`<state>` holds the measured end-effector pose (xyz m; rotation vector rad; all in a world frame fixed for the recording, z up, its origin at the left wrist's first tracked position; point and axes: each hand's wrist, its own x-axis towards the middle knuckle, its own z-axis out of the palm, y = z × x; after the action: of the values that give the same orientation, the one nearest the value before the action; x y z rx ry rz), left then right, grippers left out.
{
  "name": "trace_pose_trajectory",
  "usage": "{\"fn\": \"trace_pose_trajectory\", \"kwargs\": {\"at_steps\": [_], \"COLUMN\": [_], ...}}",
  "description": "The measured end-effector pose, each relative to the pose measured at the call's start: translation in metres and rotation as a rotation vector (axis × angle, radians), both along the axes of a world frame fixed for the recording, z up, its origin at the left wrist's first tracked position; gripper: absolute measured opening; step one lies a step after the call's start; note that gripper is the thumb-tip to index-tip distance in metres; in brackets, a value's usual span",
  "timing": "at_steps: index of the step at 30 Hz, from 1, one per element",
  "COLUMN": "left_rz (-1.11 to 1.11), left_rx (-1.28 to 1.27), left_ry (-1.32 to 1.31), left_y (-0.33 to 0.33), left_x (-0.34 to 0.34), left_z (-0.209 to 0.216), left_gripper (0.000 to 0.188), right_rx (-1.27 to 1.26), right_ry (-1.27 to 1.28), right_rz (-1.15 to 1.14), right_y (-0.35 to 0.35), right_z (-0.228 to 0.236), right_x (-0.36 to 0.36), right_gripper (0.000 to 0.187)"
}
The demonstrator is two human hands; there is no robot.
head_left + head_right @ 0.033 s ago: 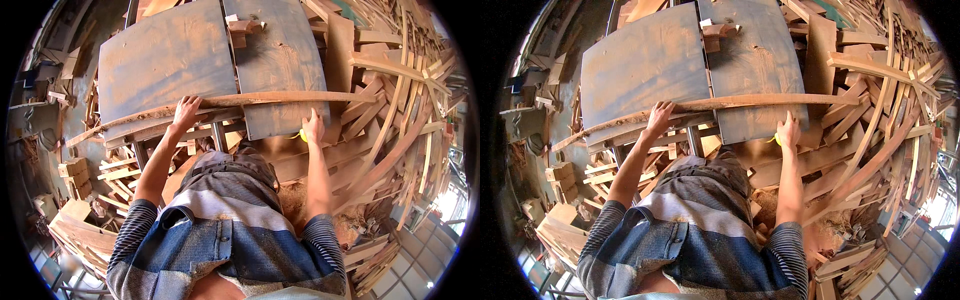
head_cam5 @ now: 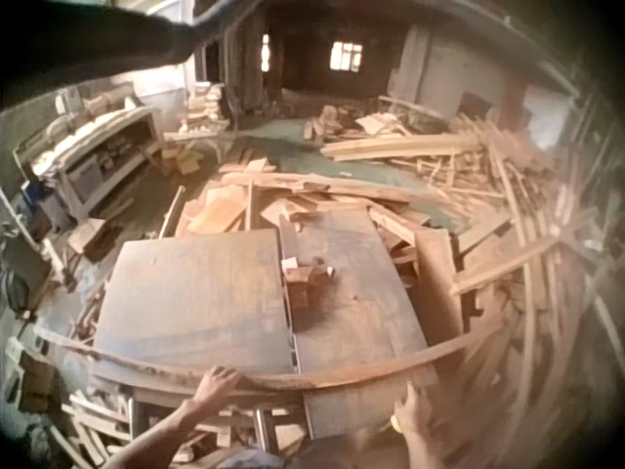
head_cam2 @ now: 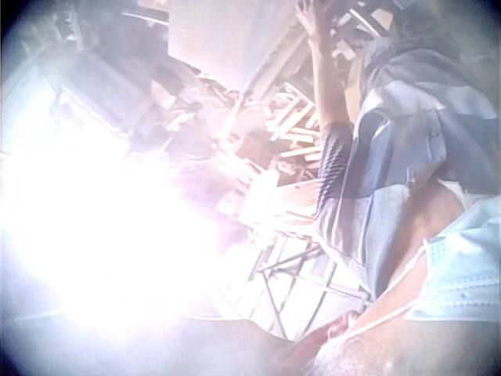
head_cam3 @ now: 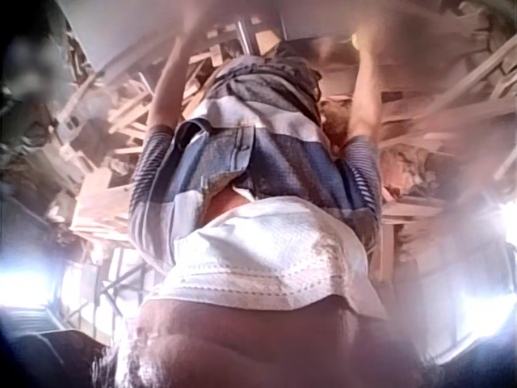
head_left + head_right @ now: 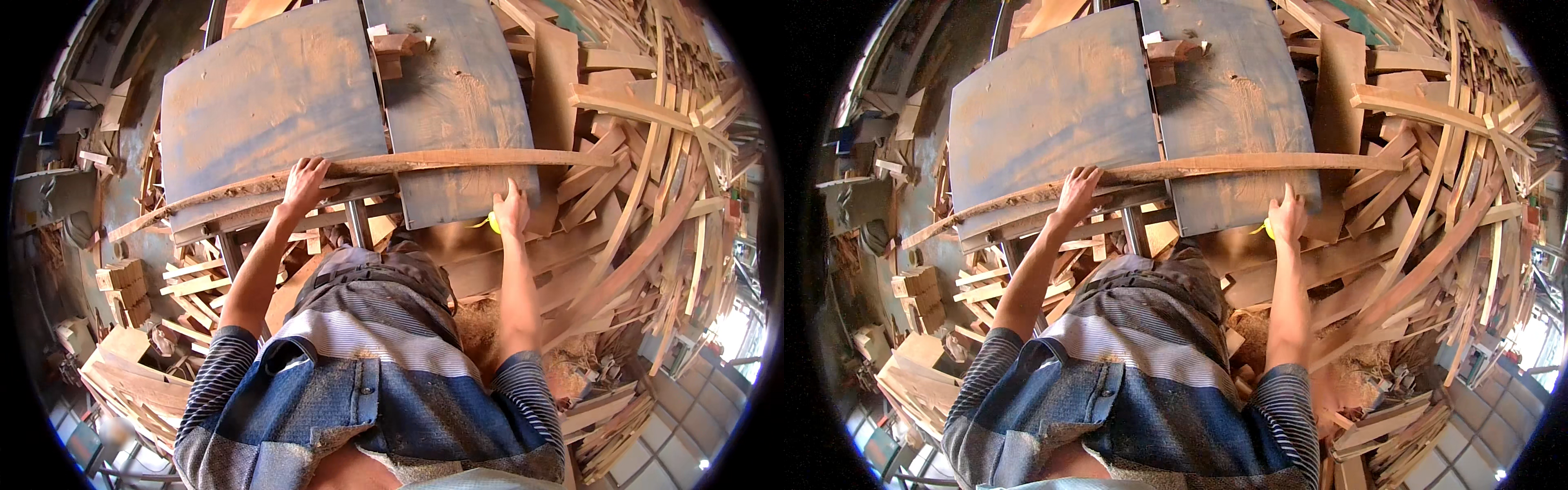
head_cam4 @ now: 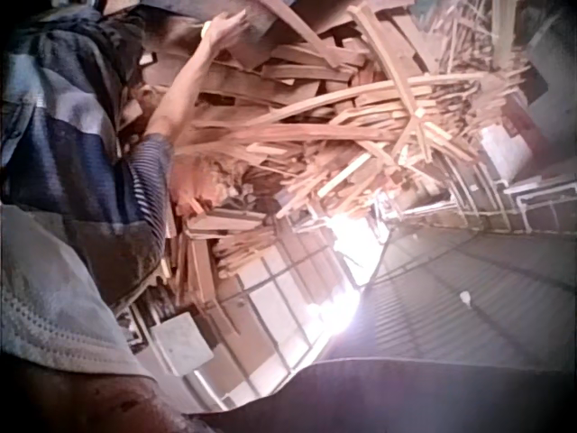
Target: The person measures a curved wooden plank and several straight wooden pieces on a workbench using a yellow tape measure, extending and retracting the tape to check different dimensions.
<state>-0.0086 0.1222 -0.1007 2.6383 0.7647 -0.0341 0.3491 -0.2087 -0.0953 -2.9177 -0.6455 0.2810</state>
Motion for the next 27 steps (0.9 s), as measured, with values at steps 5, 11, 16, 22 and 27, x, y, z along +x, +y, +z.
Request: {"fn": "trace_pose_trajectory", "kwargs": {"at_steps": [5,11,16,22,27], "left_rz": [0.015,0.019,-0.002,-0.019,-0.124], "left_rx": [0.024,0.031,0.046,0.032,-0.047], "left_ry": [-0.012,0.002,-0.024,0.042,0.095], "left_y": [-0.003,-0.003,-0.001,0.006,0.015], "left_x": [-0.002,0.000,-0.001,0.003,-0.001], "left_z": [-0.001,-0.005,-0.011,-0.001,0.002], "left_gripper": [0.069,0.067,0.068,0.069,0.062], "right_rx": [0.085,0.338,0.488,0.432,0.451], "right_ry": [-0.075,0.127,0.169,0.251,0.220], "right_rz": [0.047,-0.214,-0.304,-0.343,-0.343], "right_y": [-0.012,-0.024,-0.040,-0.052,-0.056], "right_z": [-0.015,-0.028,-0.039,-0.045,-0.042], "right_x": [-0.031,-0.076,-0.118,-0.137,-0.141], "right_gripper": [0.046,0.046,0.037,0.035,0.035]}}
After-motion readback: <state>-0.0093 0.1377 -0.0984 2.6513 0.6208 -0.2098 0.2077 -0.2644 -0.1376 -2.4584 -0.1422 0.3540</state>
